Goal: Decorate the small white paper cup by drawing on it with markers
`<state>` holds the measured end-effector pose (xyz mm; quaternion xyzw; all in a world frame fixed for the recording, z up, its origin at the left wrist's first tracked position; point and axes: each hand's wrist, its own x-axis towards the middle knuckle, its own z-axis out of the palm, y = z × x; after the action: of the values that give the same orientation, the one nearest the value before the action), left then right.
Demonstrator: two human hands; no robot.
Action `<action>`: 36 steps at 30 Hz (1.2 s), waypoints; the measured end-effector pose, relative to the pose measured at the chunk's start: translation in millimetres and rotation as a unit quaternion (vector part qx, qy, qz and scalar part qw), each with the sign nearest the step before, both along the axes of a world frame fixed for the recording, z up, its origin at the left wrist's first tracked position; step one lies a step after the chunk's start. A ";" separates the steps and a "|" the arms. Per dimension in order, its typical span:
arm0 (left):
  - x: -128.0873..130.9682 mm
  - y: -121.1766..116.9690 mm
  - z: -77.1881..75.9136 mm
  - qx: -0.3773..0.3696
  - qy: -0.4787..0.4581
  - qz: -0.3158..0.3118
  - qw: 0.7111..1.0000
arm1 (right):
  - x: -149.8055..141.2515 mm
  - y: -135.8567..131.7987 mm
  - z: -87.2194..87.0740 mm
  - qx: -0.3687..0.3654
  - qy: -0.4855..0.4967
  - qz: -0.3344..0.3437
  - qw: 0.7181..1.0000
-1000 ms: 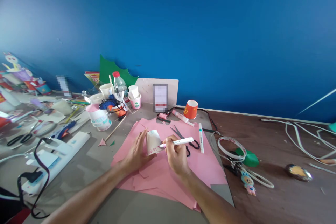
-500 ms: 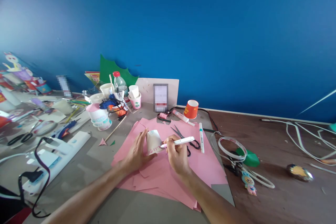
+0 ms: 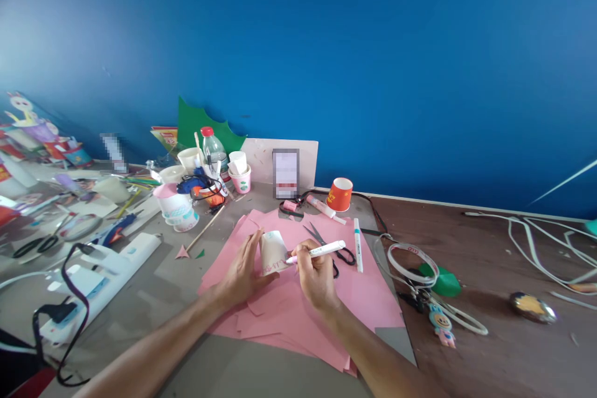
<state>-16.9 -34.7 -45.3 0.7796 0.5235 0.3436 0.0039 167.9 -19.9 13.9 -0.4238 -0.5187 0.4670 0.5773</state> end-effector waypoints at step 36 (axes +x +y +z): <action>0.4 0.0 -0.3 0.013 0.011 0.010 1.000 | 0.1 -1.1 -3.8 -0.034 0.010 0.024 0.999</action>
<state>-16.4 -34.7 -45.6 0.7780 0.5267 0.3421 -0.0153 168.0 -21.0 10.1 -0.4261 -0.5069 0.5022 0.5560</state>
